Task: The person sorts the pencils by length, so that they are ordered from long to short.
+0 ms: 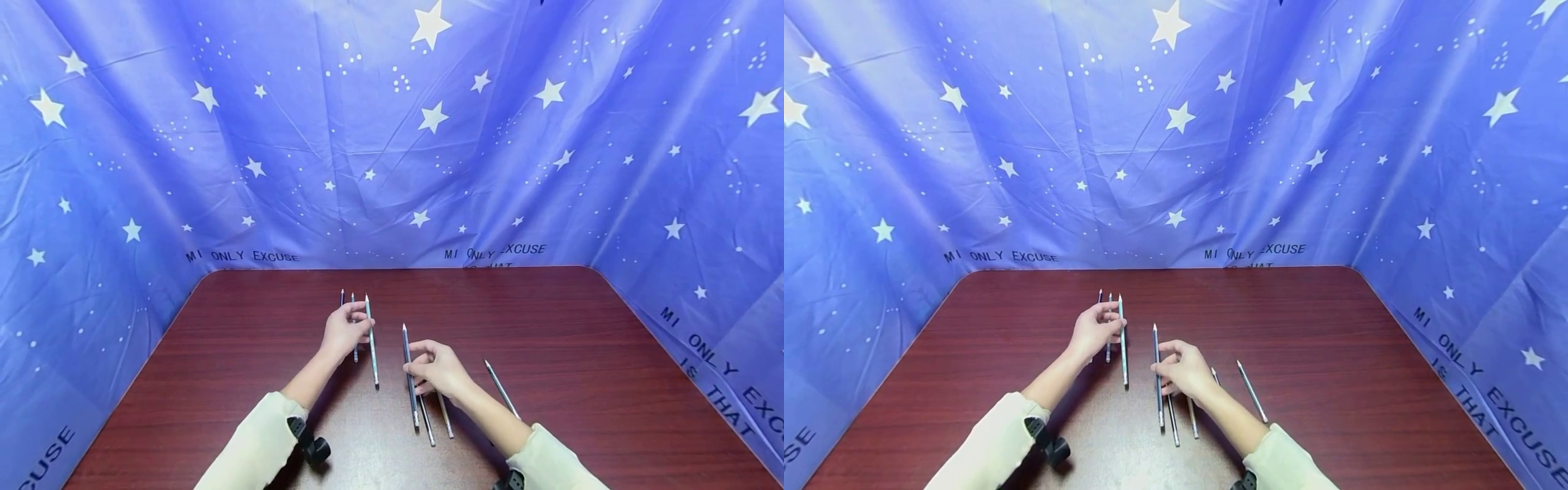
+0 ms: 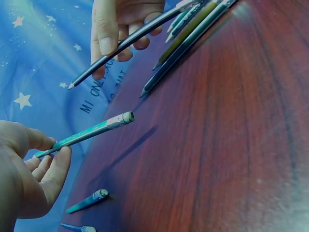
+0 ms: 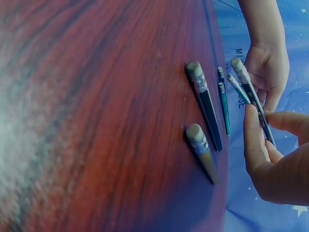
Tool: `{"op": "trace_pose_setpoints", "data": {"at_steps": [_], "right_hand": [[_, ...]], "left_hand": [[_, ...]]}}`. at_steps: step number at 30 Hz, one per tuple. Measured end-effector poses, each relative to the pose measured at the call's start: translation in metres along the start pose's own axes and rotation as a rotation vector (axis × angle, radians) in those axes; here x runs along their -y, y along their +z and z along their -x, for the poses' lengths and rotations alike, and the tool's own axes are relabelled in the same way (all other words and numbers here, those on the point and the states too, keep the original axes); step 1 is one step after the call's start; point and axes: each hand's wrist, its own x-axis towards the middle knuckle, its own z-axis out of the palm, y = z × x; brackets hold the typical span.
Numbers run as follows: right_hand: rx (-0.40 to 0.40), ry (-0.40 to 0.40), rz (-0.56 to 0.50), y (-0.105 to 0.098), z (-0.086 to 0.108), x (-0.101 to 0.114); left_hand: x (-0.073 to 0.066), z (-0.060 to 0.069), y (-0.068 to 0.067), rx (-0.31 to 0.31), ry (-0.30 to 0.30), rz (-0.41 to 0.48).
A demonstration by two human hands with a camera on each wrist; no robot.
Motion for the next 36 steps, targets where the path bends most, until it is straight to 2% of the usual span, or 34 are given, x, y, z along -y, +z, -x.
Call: {"op": "trace_pose_setpoints", "data": {"at_steps": [7, 13, 36], "right_hand": [[0.005, 0.001, -0.008, 0.002, -0.001, -0.001], [0.010, 0.001, -0.012, 0.002, -0.002, -0.002], [0.016, -0.001, -0.007, 0.003, -0.003, -0.004]], "left_hand": [[0.001, -0.010, 0.000, -0.021, -0.003, -0.004], [0.000, -0.018, -0.002, -0.039, -0.012, -0.047], [0.008, -0.041, 0.000, -0.064, 0.023, -0.141]]}}
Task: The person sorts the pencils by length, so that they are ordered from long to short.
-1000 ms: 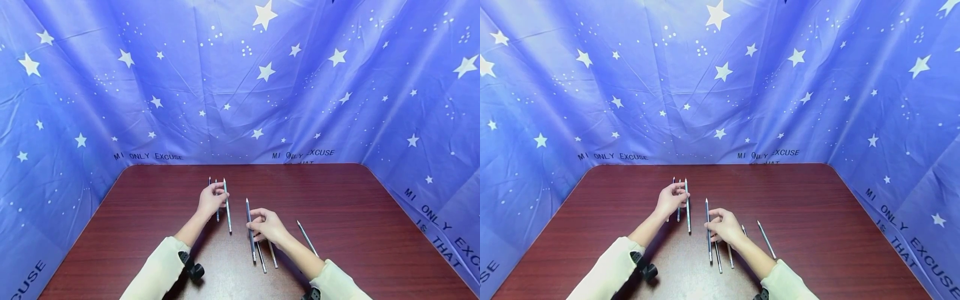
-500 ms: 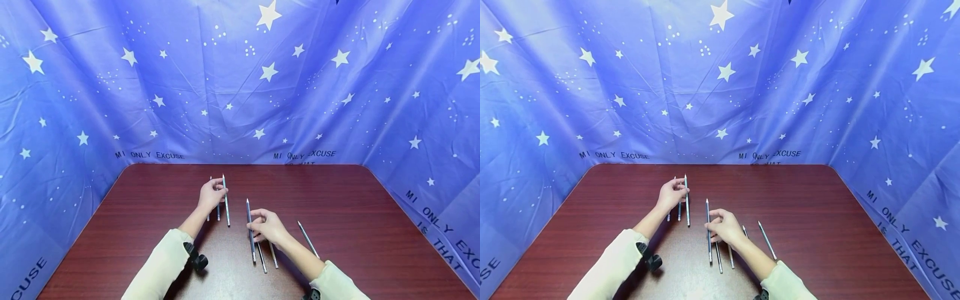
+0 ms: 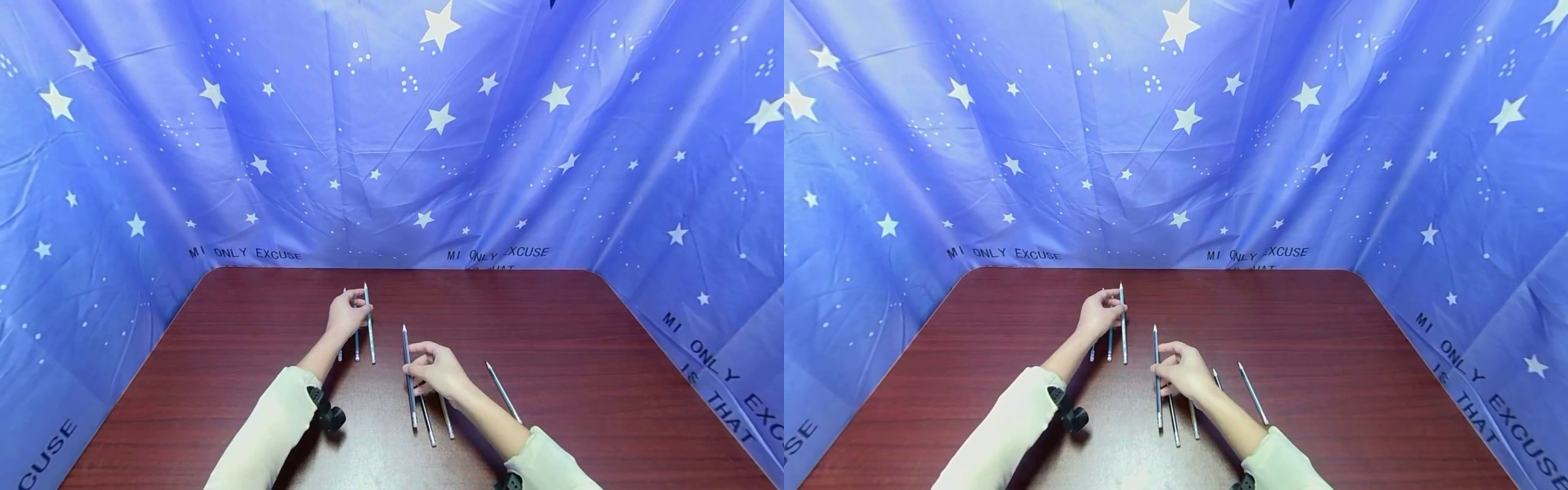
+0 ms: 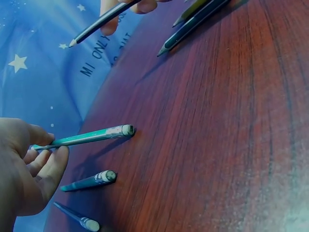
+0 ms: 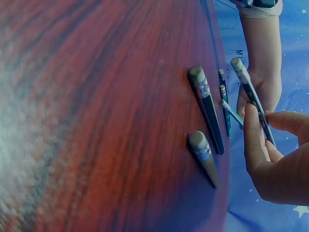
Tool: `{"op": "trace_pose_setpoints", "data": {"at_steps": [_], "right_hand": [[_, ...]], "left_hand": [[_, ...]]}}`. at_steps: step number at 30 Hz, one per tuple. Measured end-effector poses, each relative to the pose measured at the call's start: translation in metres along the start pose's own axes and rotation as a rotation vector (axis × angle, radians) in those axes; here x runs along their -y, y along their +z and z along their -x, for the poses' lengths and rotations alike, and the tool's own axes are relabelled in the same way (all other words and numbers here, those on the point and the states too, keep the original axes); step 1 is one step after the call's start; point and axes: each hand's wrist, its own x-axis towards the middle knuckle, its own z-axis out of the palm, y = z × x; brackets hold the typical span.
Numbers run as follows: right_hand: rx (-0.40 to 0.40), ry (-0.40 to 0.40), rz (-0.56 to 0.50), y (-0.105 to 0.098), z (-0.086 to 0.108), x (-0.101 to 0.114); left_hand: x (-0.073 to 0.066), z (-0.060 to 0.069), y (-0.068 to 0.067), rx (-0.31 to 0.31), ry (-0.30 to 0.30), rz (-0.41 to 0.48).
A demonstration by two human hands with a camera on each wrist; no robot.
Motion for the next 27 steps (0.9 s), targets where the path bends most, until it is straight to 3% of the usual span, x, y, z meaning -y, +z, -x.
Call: {"op": "trace_pose_setpoints", "data": {"at_steps": [16, 21, 27], "right_hand": [[0.012, -0.001, -0.010, -0.002, 0.001, 0.001], [0.011, -0.004, -0.017, -0.001, 0.002, 0.001], [0.014, -0.007, -0.018, -0.001, 0.001, 0.001]], "left_hand": [[0.001, -0.004, 0.007, 0.005, -0.029, 0.023], [0.005, -0.008, 0.008, 0.005, -0.059, 0.002], [0.007, -0.012, 0.010, 0.002, -0.055, -0.024]]}}
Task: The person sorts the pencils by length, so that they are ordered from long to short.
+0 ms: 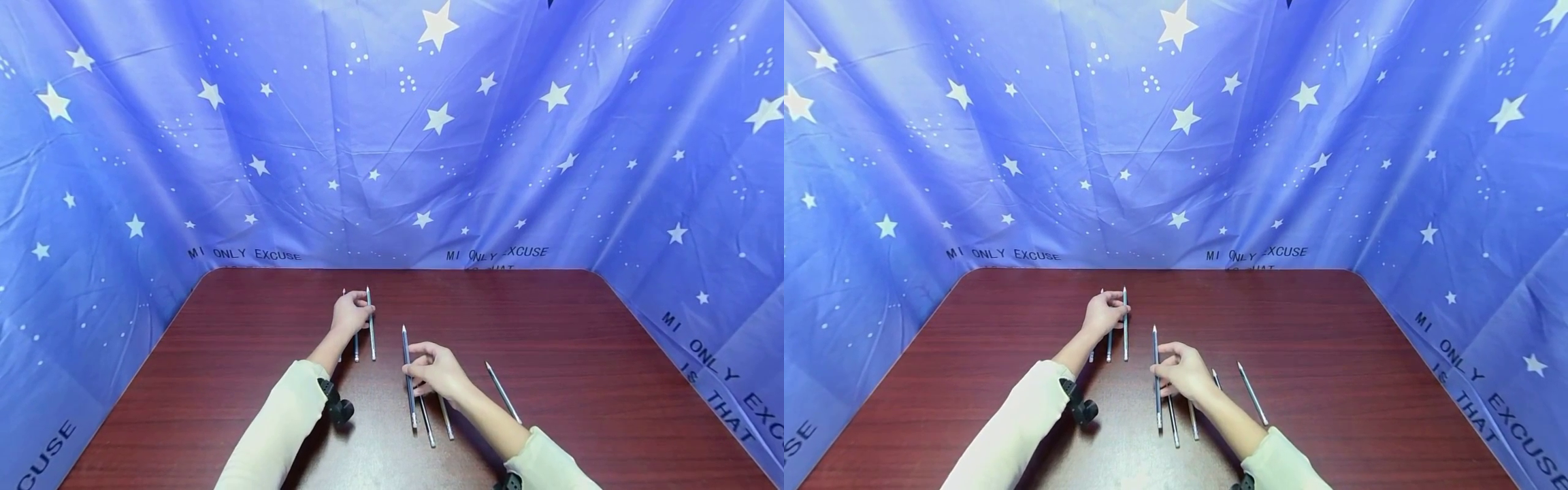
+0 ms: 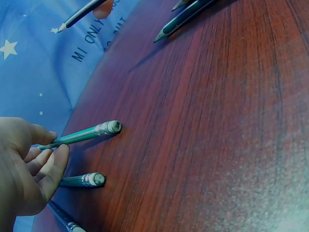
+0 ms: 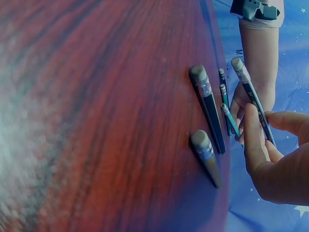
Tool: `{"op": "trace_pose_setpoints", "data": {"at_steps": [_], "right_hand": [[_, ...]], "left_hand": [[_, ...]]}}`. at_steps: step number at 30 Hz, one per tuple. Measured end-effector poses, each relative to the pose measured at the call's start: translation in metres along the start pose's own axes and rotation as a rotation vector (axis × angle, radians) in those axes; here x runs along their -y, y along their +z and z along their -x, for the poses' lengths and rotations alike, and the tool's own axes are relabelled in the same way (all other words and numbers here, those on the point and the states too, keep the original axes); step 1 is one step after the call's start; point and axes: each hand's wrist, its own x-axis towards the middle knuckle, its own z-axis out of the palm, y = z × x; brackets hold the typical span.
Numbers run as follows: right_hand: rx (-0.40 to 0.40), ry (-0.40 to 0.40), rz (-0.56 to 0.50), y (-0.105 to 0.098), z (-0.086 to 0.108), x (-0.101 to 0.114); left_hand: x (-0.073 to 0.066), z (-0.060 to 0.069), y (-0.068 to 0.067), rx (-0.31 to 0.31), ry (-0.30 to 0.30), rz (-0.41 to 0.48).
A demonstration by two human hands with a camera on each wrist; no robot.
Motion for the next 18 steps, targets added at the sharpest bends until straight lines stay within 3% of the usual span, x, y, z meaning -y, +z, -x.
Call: {"op": "trace_pose_setpoints", "data": {"at_steps": [18], "right_hand": [[0.003, -0.001, 0.004, -0.0002, 0.0010, 0.0006]], "left_hand": [[-0.0016, -0.0026, 0.0054, -0.006, 0.009, -0.115]]}}
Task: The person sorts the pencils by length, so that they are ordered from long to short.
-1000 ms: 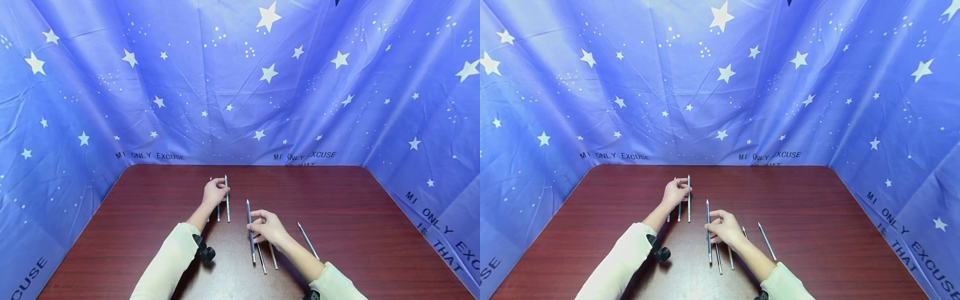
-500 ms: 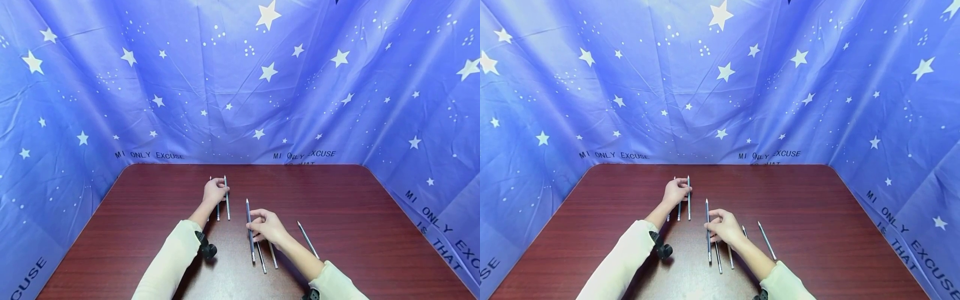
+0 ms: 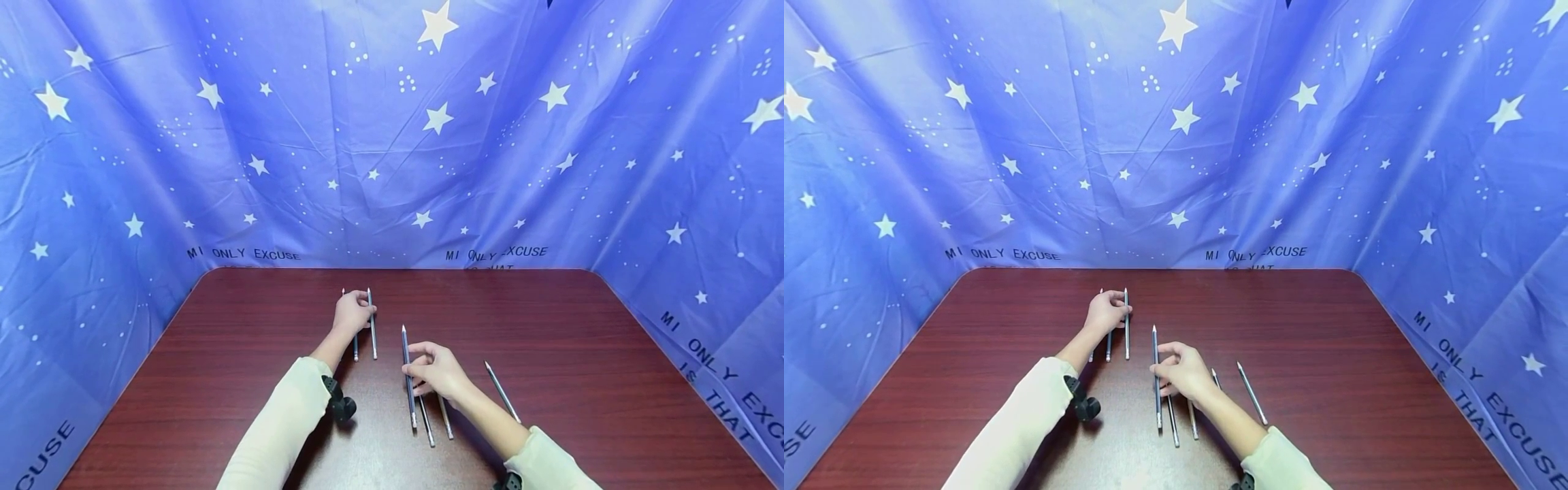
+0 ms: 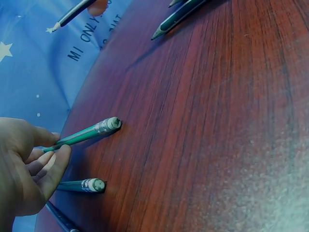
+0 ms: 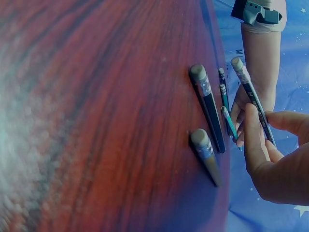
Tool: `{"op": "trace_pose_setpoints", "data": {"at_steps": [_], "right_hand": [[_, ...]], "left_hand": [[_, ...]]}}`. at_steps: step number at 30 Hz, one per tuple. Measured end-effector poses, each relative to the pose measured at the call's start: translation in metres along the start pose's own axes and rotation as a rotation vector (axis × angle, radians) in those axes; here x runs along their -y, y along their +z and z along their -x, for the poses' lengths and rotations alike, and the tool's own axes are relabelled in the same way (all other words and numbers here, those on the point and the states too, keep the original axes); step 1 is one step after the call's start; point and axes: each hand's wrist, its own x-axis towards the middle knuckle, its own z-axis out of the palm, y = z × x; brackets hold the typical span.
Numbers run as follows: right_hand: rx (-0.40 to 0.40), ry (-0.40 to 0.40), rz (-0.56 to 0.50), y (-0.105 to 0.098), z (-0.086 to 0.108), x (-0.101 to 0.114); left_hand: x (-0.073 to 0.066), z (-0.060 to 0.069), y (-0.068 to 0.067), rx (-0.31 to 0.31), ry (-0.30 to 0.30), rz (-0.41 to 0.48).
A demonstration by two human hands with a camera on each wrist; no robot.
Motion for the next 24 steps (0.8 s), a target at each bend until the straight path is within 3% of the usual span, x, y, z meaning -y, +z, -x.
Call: {"op": "trace_pose_setpoints", "data": {"at_steps": [9, 18, 24], "right_hand": [[-0.001, 0.001, 0.002, -0.0014, -0.0001, 0.0002], [-0.005, -0.008, -0.003, -0.0032, 0.0001, -0.0013], [-0.001, -0.008, -0.002, -0.0045, -0.0006, -0.0016]], "left_hand": [[-0.0018, -0.0010, 0.0027, 0.020, 0.007, -0.049], [-0.0058, -0.0022, 0.0076, 0.041, -0.031, -0.130], [-0.0070, -0.0020, 0.0101, 0.047, -0.006, -0.188]]}}
